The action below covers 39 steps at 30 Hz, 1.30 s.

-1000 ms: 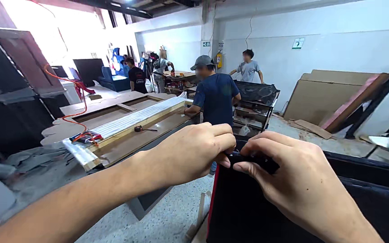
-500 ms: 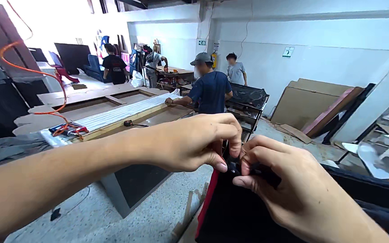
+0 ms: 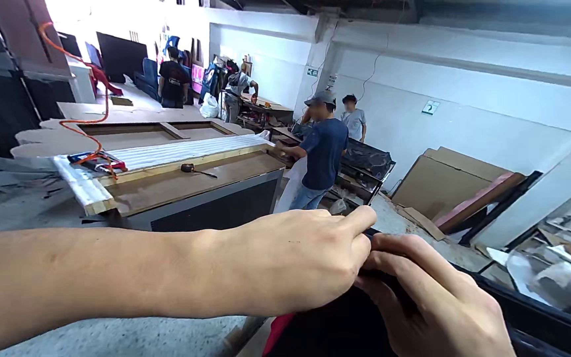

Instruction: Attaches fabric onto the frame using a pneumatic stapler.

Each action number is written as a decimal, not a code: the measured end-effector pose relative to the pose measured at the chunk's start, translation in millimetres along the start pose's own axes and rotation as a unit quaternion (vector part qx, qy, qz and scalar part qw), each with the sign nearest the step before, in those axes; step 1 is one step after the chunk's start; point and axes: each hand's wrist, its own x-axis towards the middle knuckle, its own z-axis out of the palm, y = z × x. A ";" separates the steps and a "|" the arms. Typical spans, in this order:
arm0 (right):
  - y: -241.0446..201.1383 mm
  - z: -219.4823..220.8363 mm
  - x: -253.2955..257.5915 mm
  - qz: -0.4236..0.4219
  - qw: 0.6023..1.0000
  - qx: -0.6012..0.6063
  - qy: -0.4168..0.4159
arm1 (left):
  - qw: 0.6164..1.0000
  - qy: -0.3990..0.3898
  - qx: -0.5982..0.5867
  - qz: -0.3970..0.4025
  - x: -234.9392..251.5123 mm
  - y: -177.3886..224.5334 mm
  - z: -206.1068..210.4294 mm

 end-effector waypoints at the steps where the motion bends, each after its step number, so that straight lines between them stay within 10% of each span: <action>1: 0.8 -1.8 1.7 0.005 1.000 0.005 -0.004 | 1.000 -0.014 0.003 -0.003 1.5 0.4 -3.1; 10: -1.2 -0.2 11.7 0.036 0.999 0.020 -0.010 | 0.971 0.099 -0.183 0.118 -12.9 -47.5 10.5; 23: -8.4 3.1 9.3 0.058 0.998 -0.013 0.006 | 0.972 0.170 -0.075 0.146 -10.9 -42.8 23.1; 33: 9.1 3.7 19.1 0.017 0.999 0.007 -0.049 | 0.996 -0.026 -0.070 0.040 2.1 -33.0 9.5; 39: 14.2 12.9 16.4 -0.004 0.998 -0.042 -0.055 | 0.992 0.034 -0.123 0.013 -4.0 -31.7 24.2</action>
